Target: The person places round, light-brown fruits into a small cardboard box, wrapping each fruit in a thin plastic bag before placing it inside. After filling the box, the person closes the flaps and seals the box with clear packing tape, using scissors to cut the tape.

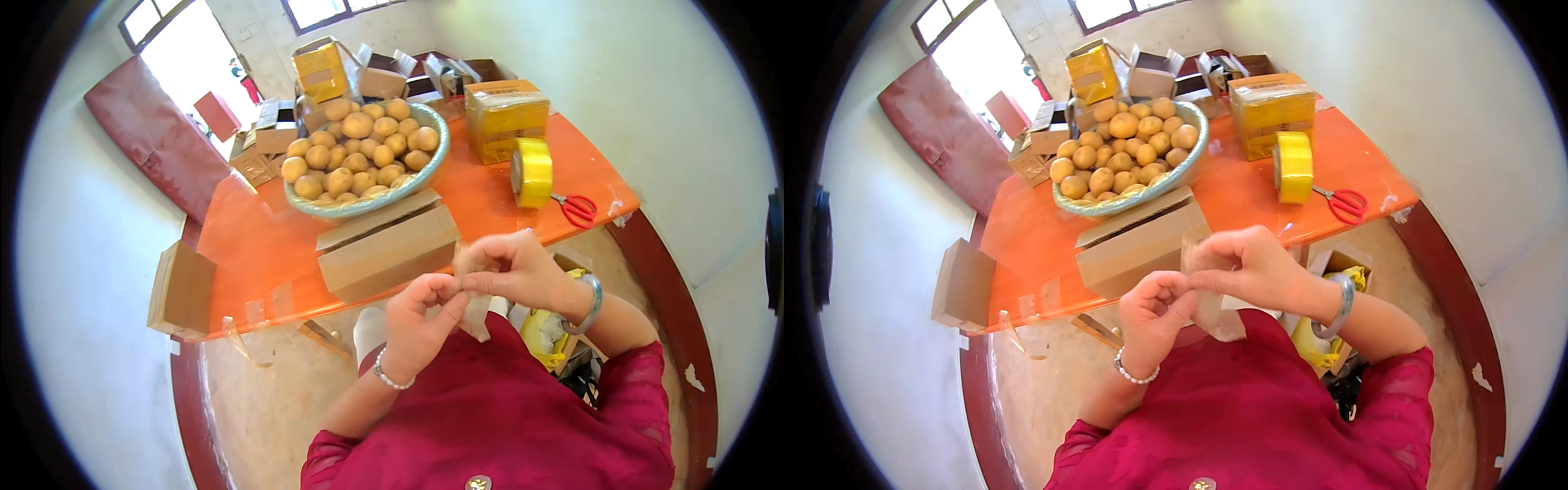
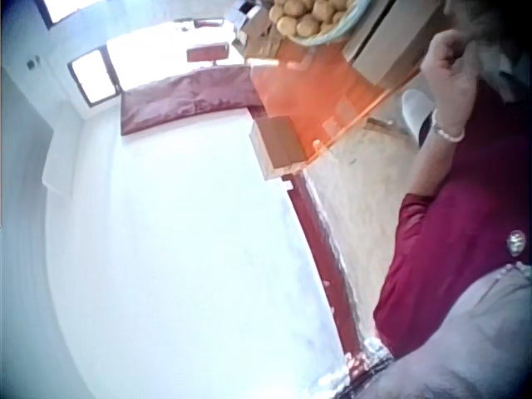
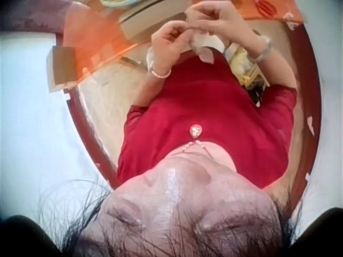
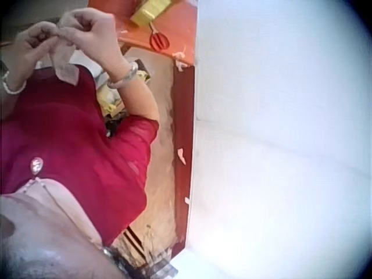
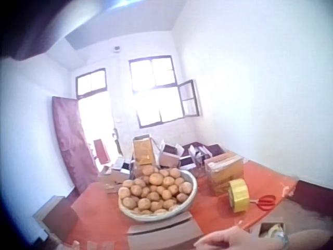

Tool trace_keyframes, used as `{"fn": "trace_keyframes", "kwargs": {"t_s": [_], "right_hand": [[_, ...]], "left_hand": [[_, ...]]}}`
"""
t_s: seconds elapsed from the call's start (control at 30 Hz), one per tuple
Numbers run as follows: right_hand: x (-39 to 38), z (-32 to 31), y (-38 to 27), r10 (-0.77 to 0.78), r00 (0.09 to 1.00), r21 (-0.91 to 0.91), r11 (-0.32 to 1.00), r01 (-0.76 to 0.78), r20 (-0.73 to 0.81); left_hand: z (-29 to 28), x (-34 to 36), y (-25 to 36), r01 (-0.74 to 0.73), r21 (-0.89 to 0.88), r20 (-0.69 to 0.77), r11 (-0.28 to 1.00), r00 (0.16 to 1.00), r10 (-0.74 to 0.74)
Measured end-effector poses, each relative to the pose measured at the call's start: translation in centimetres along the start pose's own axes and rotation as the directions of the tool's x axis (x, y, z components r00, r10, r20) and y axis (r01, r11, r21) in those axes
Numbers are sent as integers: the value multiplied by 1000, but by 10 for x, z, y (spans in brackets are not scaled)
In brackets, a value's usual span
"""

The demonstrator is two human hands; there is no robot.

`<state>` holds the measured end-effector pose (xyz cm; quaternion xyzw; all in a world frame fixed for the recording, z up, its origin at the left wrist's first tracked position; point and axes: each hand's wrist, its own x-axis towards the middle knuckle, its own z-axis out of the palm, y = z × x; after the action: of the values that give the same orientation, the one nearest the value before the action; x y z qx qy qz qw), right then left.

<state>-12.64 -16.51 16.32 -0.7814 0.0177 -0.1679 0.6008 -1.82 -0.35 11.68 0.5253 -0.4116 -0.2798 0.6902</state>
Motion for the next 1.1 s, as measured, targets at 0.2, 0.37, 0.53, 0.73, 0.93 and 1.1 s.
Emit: {"fn": "trace_keyframes", "kwargs": {"t_s": [0.2, 0.37, 0.53, 0.73, 0.93, 1.1], "right_hand": [[9, 10, 14, 73, 994, 148, 987, -59, -87], [38, -10, 25, 108, 957, 282, 959, -29, -269], [77, -19, 36, 236, 883, 464, 885, -24, -405], [108, -7, 72, 326, 849, 499, 862, -87, -415], [105, -2, 82, 401, 797, 507, 851, -140, -452], [103, 1, 97, 448, 764, 523, 835, -171, -465]], "left_hand": [[-32, -22, -3, 173, 127, 139, 977, 972, -190], [-79, -36, 4, 365, 116, 101, 924, 921, -376], [-150, -17, 33, 225, 301, -171, 927, 969, -180], [-196, 31, 33, 193, 39, -324, 980, 931, -171], [-206, 40, 0, 194, -111, -375, 975, 900, -221], [-206, 43, -20, 214, -165, -401, 963, 877, -264]]}}
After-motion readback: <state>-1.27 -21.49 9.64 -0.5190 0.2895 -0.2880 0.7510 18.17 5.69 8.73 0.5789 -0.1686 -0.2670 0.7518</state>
